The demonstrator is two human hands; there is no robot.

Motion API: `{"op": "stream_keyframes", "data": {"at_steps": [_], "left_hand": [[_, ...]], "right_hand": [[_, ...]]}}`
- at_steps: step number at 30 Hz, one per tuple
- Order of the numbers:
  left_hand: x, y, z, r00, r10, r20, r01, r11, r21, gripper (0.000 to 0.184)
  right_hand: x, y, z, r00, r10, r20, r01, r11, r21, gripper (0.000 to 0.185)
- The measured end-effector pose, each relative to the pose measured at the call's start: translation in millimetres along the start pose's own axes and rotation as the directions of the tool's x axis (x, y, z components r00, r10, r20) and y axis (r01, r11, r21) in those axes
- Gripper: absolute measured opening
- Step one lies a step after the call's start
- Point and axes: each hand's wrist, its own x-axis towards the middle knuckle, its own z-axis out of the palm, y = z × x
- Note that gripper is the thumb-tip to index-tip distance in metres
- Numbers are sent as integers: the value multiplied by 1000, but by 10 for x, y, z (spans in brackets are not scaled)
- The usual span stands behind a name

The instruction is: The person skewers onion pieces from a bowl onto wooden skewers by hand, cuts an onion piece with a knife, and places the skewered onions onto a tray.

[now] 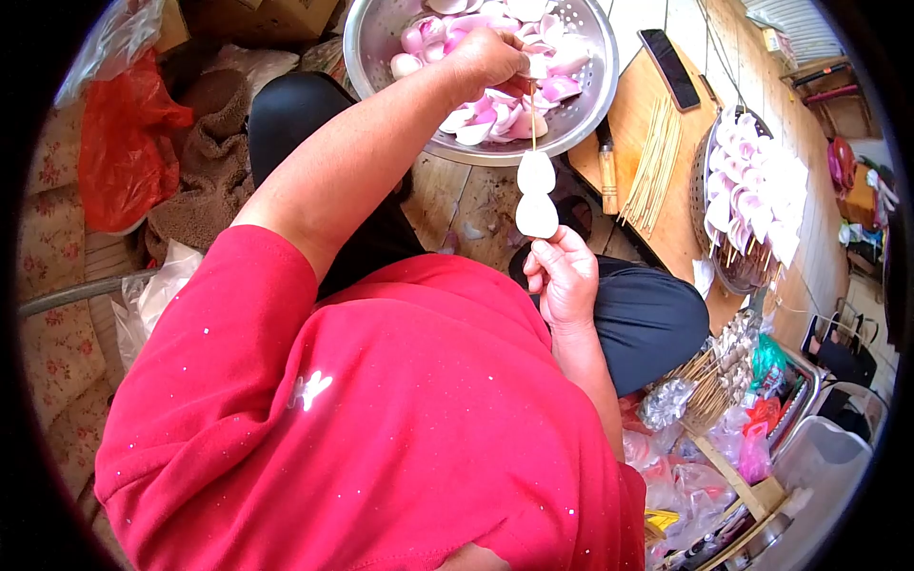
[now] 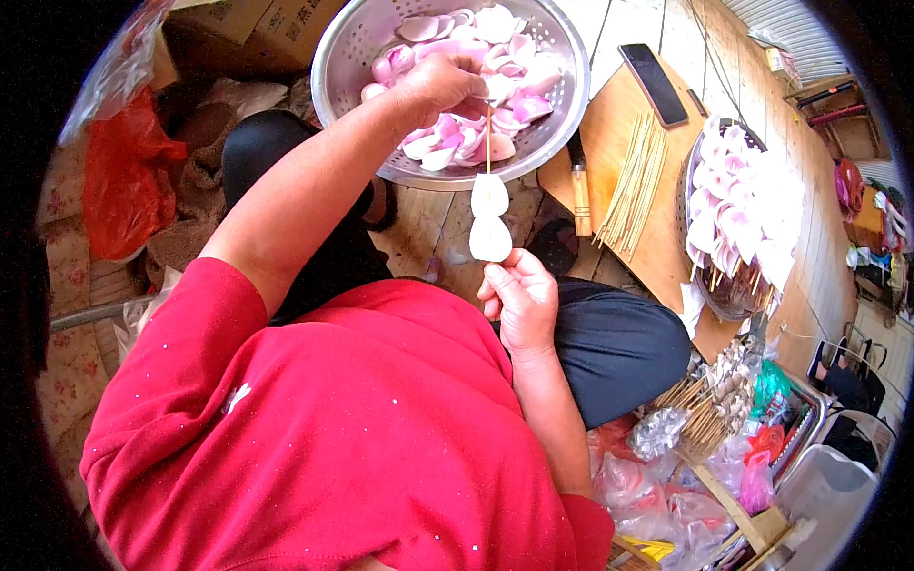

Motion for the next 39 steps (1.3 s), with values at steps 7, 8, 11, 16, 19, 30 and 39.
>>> {"op": "stream_keyframes", "data": {"at_steps": [7,8,11,16,19,30,39], "left_hand": [[-40,5,16,1000,-21,18,20,1000,17,16],[-45,3,16,999,-22,25,22,1000,19,16],[-43,-24,12,998,4,55,-4,1000,11,19],[-113,-10,48,999,22,33,-25,997,79,18],[-141,-25,48,999,28,45,-32,997,74,19],[-273,-19,87,988,-54,147,46,997,60,17],[-573,-79,273,976,-28,216,3,993,115,14]], "right_hand": [[-11,45,13,1000,-6,-10,6,1000,11,6],[-9,43,21,1000,-7,-15,8,1000,24,7],[-4,45,28,1000,0,-17,1,999,49,7],[6,47,25,1000,6,-13,-5,996,91,8],[-3,57,25,1000,1,-11,0,993,116,7],[14,55,10,1000,2,27,-11,944,329,9],[68,11,9,1000,-16,-26,22,966,257,9]]}}
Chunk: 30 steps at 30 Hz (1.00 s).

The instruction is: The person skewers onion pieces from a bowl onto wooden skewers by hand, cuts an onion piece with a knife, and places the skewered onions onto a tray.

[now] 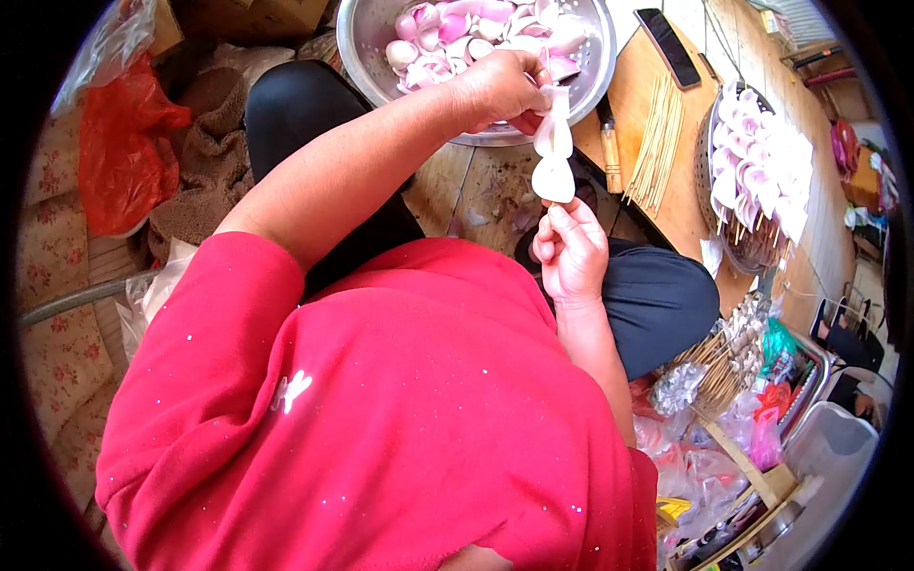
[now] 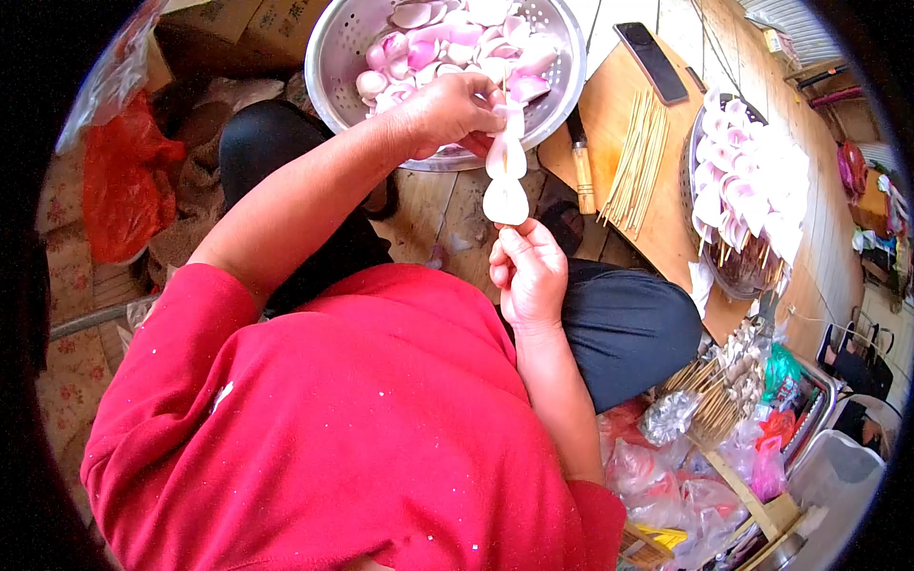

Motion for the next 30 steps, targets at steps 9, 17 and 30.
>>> {"op": "stream_keyframes", "data": {"at_steps": [9,17,30], "left_hand": [[-12,212,-103,1000,-1,11,-1,975,220,35],[522,60,-793,895,267,-357,-100,901,423,31],[730,-305,-613,938,165,-303,126,654,746,22]], "right_hand": [[93,-38,-16,999,-43,4,43,999,-21,9],[467,-150,-10,991,-83,-103,50,956,-289,18],[576,-411,-218,794,-574,-200,35,372,-927,31]]}}
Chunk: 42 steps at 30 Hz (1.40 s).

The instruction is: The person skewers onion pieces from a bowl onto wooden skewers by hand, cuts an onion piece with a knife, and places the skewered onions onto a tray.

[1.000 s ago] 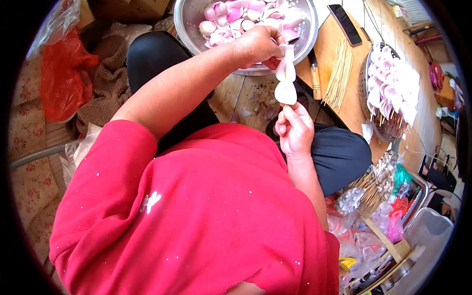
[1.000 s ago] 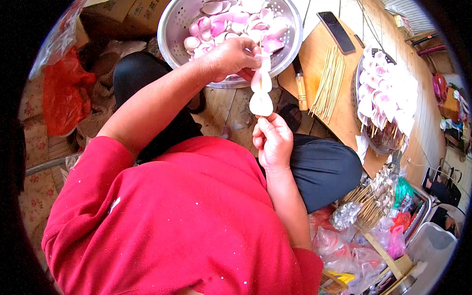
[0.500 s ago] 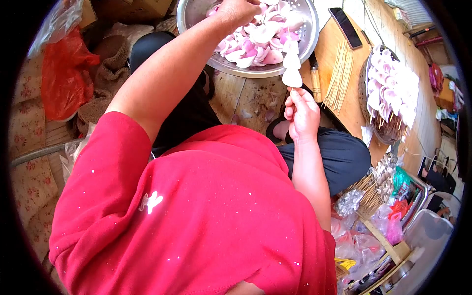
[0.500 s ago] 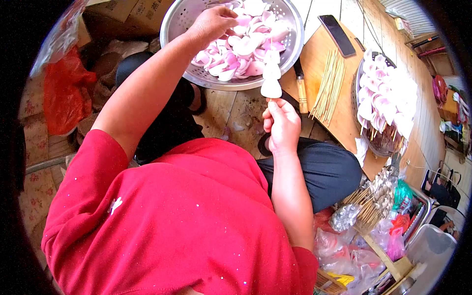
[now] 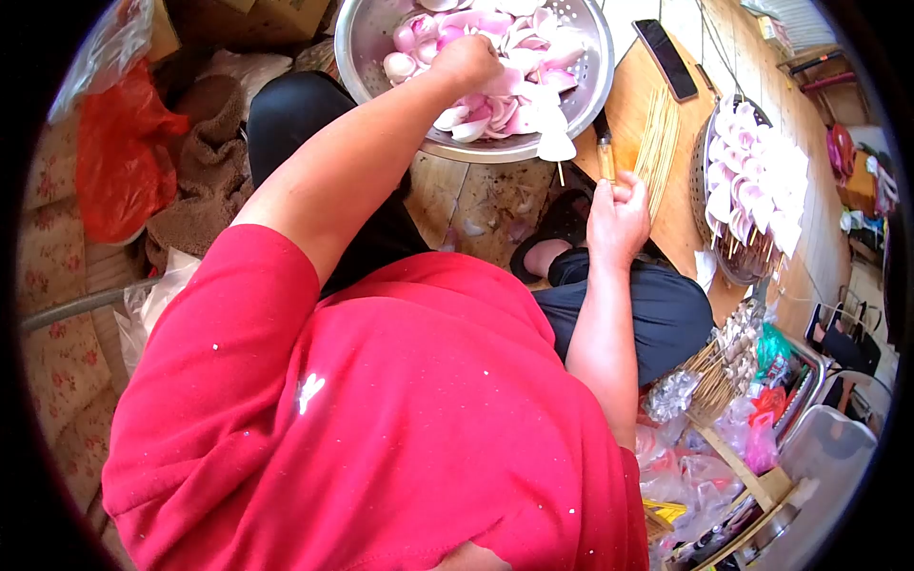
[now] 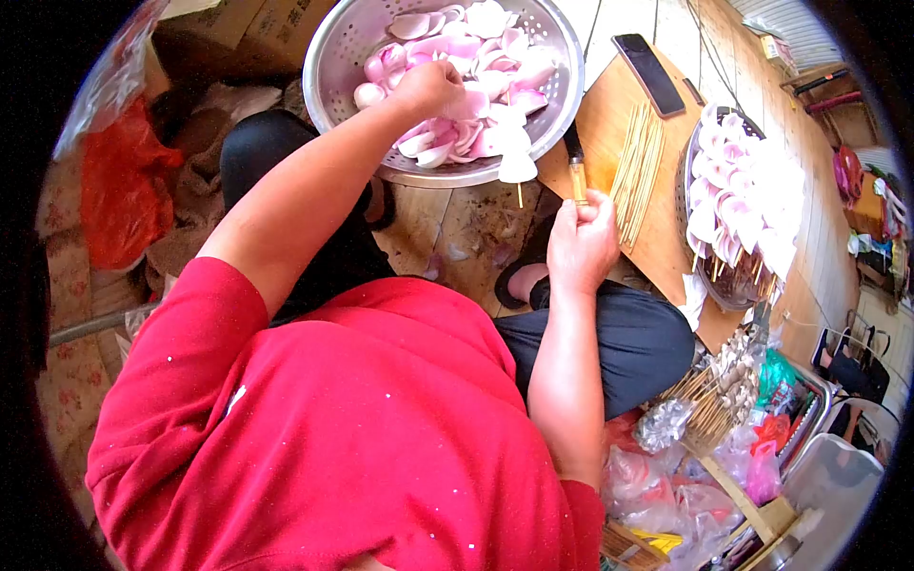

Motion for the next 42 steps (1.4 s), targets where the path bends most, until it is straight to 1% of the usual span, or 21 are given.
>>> {"op": "stream_keyframes", "data": {"at_steps": [1,2,4,5,7,8,9,11,12,13,16,17,18,19,21,23,29,31,33,36,42], "left_hand": [[16,19,-17,999,12,-36,-14,999,-48,20],[-16,67,-58,999,16,-38,-17,999,-45,20],[-117,147,-126,996,-57,65,79,894,-440,16],[-200,200,-181,997,-56,60,77,896,-438,16],[-377,290,-290,976,-60,207,199,623,-757,16],[-417,300,-319,978,-27,208,183,591,-786,27],[-450,293,-321,979,-30,201,180,592,-786,27],[-516,269,-311,992,-9,129,113,536,-836,32],[-549,251,-330,991,-4,135,120,487,-865,36],[-573,233,-336,991,-7,131,118,486,-866,36],[-615,185,-309,997,-14,72,70,450,-890,35],[-636,179,-306,998,-17,64,64,454,-888,33],[-650,175,-302,998,-20,56,59,459,-886,32],[-663,176,-287,998,-19,56,58,455,-889,32],[-722,204,-261,997,-71,25,54,446,-893,28],[-765,223,-252,998,-63,27,52,437,-898,27],[-853,172,-191,997,-43,64,76,416,-906,23],[-862,157,-180,995,-48,83,95,389,-916,22],[-916,185,-215,991,-82,108,130,332,-934,21],[-969,217,-315,983,-97,158,181,326,-928,26],[-962,182,-361,984,-140,110,144,262,-954,20]], "right_hand": [[63,13,-21,985,-150,-81,126,960,-251,36],[109,22,-25,985,-150,-84,125,961,-248,36],[198,46,-6,955,-292,-56,208,791,-575,40],[253,73,13,954,-295,-57,211,793,-572,40],[349,118,50,986,-163,44,153,760,-631,42],[369,103,45,988,-139,59,145,766,-627,41],[387,89,42,988,-145,61,151,767,-624,41],[409,54,37,991,-23,134,101,782,-615,36],[372,30,27,992,-62,113,119,780,-614,28],[353,39,22,991,-67,117,125,780,-613,28],[300,114,2,995,-2,98,54,850,-524,28],[243,117,-3,989,90,118,-52,955,-292,30],[185,121,-16,972,173,161,-168,985,-44,32],[103,132,-20,968,167,188,-192,974,120,32],[-88,43,-44,967,47,250,-140,920,367,26],[-248,-30,-67,950,-69,306,-99,861,499,26],[-667,-232,49,901,-86,424,-238,719,653,30],[-689,-311,112,910,-90,405,-173,805,567,30],[-678,-319,175,909,-98,406,-165,809,565,30],[-652,-320,223,895,-96,435,-196,792,578,29],[-647,-366,274,847,-94,524,-284,753,594,29]]}}
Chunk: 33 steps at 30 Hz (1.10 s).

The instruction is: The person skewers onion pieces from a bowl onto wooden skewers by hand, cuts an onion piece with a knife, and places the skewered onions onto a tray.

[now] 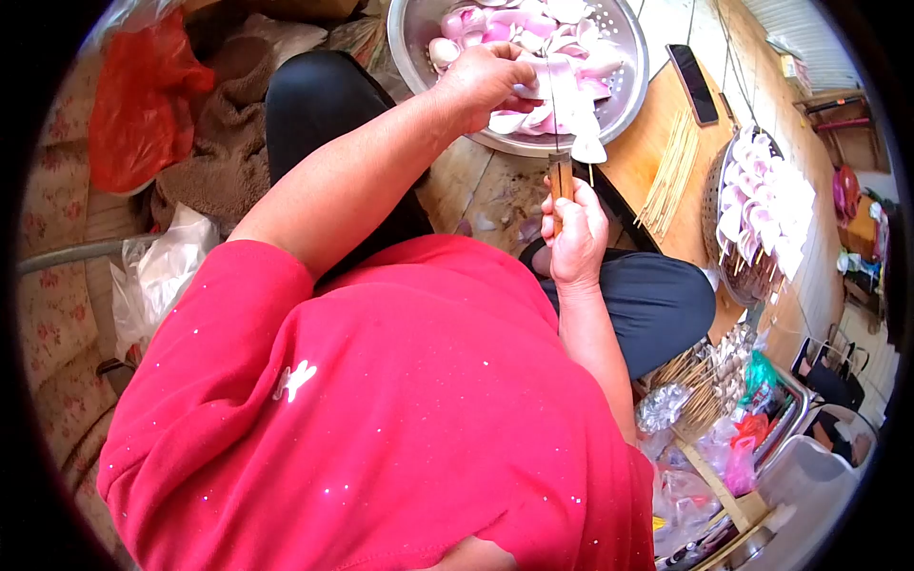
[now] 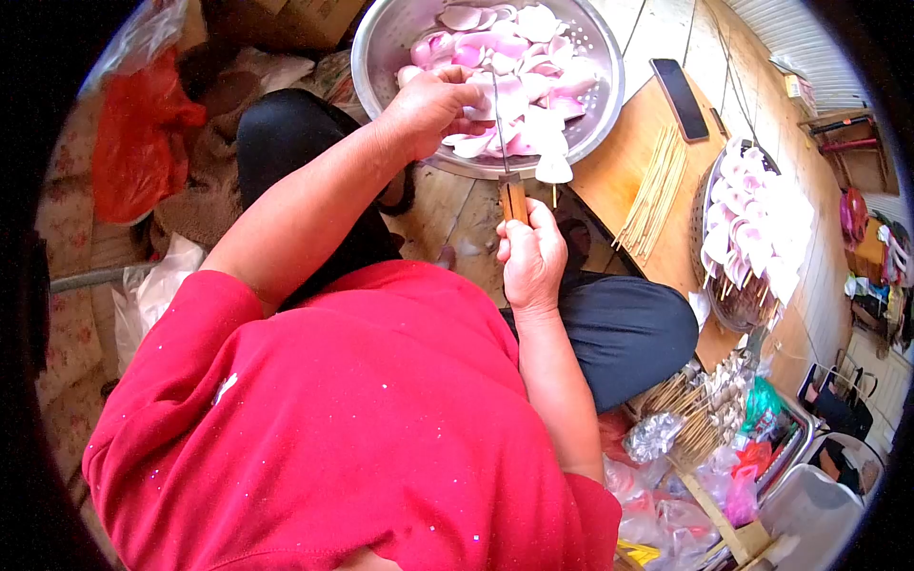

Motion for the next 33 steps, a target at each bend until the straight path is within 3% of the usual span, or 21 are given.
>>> {"op": "stream_keyframes", "data": {"at_steps": [22,25,27,30,33], "left_hand": [[-79,97,-270,1000,18,-24,-17,999,37,18],[-128,144,-294,999,9,34,-9,1000,-2,21],[-179,181,-280,992,-22,121,22,1000,7,22],[-141,125,-292,995,30,95,-27,999,-34,22],[-100,110,-328,995,-12,103,15,999,-29,18]], "right_hand": [[113,40,195,999,19,47,-19,1000,10,29],[223,32,232,999,22,47,-21,1000,-18,27],[304,16,250,993,114,-17,-114,993,4,26],[314,-28,298,998,70,0,-70,997,13,29],[275,-13,275,999,36,0,-36,999,23,32]]}}
